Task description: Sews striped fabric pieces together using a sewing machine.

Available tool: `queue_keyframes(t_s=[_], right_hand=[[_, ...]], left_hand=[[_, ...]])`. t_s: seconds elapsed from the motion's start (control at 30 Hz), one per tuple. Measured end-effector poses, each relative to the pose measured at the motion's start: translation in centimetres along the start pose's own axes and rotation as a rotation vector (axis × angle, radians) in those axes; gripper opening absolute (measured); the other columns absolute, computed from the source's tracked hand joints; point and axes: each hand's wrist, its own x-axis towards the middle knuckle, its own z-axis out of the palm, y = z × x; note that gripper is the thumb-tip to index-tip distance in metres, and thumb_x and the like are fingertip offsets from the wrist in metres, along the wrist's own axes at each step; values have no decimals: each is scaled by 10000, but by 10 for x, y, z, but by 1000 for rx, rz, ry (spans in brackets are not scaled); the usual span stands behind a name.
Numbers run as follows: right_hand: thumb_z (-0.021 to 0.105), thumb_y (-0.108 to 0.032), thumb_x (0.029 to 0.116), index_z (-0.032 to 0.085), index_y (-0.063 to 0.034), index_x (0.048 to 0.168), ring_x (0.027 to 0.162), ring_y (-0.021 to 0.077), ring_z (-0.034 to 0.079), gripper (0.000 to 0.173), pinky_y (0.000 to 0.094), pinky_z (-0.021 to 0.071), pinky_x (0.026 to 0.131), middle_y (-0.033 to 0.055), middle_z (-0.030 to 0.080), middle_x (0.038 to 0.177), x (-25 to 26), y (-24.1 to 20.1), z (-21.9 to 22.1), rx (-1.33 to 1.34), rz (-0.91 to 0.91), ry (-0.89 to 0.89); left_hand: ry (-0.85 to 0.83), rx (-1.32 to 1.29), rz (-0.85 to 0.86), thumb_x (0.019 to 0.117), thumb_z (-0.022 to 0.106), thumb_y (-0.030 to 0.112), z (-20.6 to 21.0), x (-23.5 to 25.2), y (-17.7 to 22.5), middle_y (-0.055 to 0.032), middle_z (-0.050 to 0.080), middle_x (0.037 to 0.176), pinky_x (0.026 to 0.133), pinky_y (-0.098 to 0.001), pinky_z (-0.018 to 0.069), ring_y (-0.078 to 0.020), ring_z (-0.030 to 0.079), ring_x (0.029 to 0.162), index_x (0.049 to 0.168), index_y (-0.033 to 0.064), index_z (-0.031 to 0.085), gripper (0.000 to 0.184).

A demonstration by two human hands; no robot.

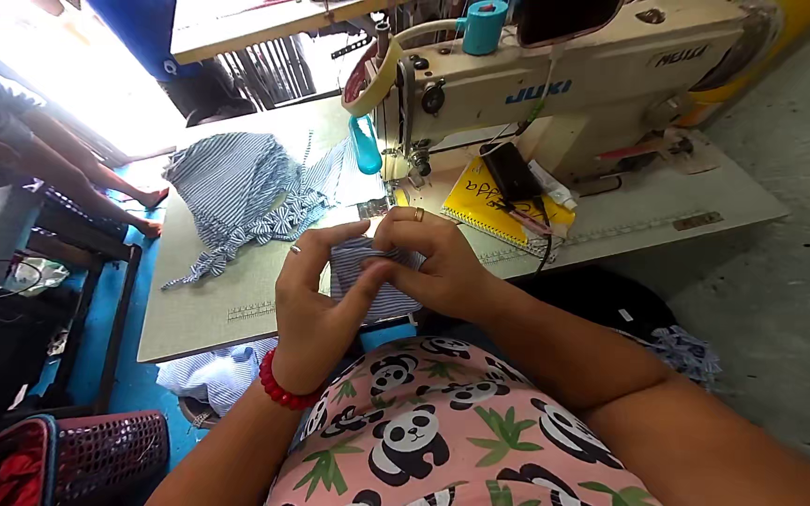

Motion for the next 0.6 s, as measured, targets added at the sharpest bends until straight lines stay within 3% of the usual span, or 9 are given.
queue_keyframes(t_s=[0.1,0.17,0.23,0.3,0.37,0.43,0.5,0.6], right_hand=[[681,-113,935,716,-19,889,871,90,626,111,211,526,758,60,656,906,-1,-4,-2,-19,-20,-10],[675,-154,954,722,-22,884,903,97,647,157,232,545,787,66,683,941,-3,-2,-5,-11,-27,-54],[622,-210,996,703,-41,800,931,131,667,272,320,544,824,66,706,932,-9,4,-8,-11,-13,-171],[556,-234,1026,721,-50,796,1000,166,667,338,408,506,946,58,722,922,-19,13,-12,-21,10,-289],[587,-213,1004,755,-50,836,1057,192,672,288,442,487,1010,65,741,952,-29,22,-18,-56,20,-306],[658,-196,952,759,-54,856,1034,185,678,199,409,526,945,66,740,979,-37,27,-28,-101,62,-230],[714,-190,911,750,-59,849,947,108,663,150,292,547,844,44,715,956,-41,29,-40,-79,126,-131],[791,-188,849,724,-68,813,926,54,645,142,198,539,817,29,697,956,-41,26,-55,-79,166,-38]], left_hand=[[71,-56,33,970,678,71,-1,6,4,30,702,1035,861,-217,569,-37,669,950,1096,43,721,136],[82,-137,28,978,668,60,-6,9,5,66,711,1023,816,-193,570,-18,670,907,1094,69,727,130],[71,-154,39,984,672,90,-16,14,8,97,718,1036,815,-182,582,-6,683,908,1103,104,720,129],[47,-103,77,968,703,111,-30,18,13,114,720,1054,842,-186,587,-11,689,939,1101,131,722,137],[17,-22,121,937,737,107,-46,18,14,113,721,1055,867,-200,588,-25,692,962,1090,139,729,157],[-4,56,131,923,753,116,-58,15,11,122,725,1041,862,-192,586,-15,694,946,1073,147,727,156],[-47,152,102,919,760,150,-67,10,3,105,730,1014,853,-180,581,-4,692,921,1057,121,719,147],[-153,311,50,919,749,216,-73,2,-10,40,729,956,816,-155,558,19,673,868,1032,52,724,201]])
